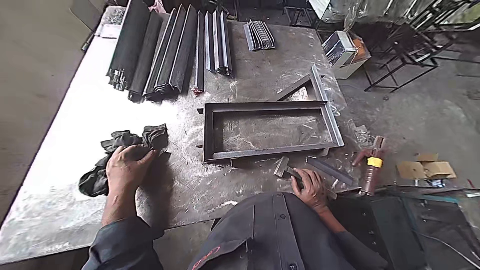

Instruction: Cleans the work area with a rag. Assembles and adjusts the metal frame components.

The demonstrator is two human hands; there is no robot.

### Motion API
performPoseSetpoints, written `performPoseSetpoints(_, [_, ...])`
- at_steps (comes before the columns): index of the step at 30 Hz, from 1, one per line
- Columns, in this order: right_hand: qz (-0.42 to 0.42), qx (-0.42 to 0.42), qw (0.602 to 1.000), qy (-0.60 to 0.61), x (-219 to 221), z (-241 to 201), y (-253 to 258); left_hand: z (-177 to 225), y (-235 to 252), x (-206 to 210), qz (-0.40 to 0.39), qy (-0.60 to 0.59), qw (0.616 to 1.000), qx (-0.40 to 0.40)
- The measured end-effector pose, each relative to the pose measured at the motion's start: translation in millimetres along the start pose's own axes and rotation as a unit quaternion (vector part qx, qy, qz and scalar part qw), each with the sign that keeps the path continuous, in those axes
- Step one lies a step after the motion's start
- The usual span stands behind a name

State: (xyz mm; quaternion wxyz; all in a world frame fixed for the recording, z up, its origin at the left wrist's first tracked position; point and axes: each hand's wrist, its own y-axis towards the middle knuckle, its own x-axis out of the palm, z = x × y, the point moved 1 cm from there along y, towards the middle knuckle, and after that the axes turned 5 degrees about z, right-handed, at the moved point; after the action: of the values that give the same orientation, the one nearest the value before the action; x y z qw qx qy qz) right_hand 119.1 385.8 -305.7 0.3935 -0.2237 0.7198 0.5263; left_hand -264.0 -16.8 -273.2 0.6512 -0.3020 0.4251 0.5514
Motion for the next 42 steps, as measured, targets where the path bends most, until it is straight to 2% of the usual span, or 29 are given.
performPoseSetpoints(7, [-0.010, -0.004, 1.000, 0.009, -1.5, 2.3, -0.7, -1.2, -1.4, 2.1, 0.000, -0.010, 1.000, 0.002])
performPoseSetpoints(12, [-0.062, -0.021, 0.996, 0.052, -22.7, 8.5, 17.3, -9.0, -0.8, 6.0, 0.007, -0.031, 0.999, -0.002])
performPoseSetpoints(14, [-0.075, -0.028, 0.996, 0.031, -41.4, 18.6, 53.6, -23.3, 1.3, 15.5, 0.011, -0.032, 0.999, -0.003])
performPoseSetpoints(16, [-0.078, 0.002, 0.997, -0.014, -54.9, 37.5, 106.7, -34.3, 1.1, 21.7, 0.010, -0.029, 1.000, -0.005])
performPoseSetpoints(20, [-0.161, 0.174, 0.967, -0.098, -46.3, 97.6, 217.5, -31.7, 2.4, 21.8, 0.001, -0.015, 1.000, -0.011])
performPoseSetpoints(23, [-0.249, 0.254, 0.926, -0.126, -16.7, 138.2, 256.1, -24.8, 2.5, 17.0, -0.001, -0.012, 1.000, -0.015])
performPoseSetpoints(25, [-0.285, 0.269, 0.911, -0.127, 0.2, 150.9, 260.1, -19.2, -0.3, 13.4, 0.002, -0.006, 1.000, -0.015])
performPoseSetpoints(28, [-0.291, 0.285, 0.904, -0.129, 13.0, 154.7, 256.2, -17.6, -2.6, 13.3, 0.012, -0.007, 1.000, -0.007])
performPoseSetpoints(33, [-0.290, 0.327, 0.886, -0.152, 16.2, 157.5, 255.1, -16.7, -1.7, 12.3, 0.000, 0.002, 1.000, -0.019])
performPoseSetpoints(42, [-0.289, 0.363, 0.880, -0.107, 16.7, 164.6, 252.4, -16.6, -2.0, 11.6, 0.001, 0.004, 1.000, -0.012])
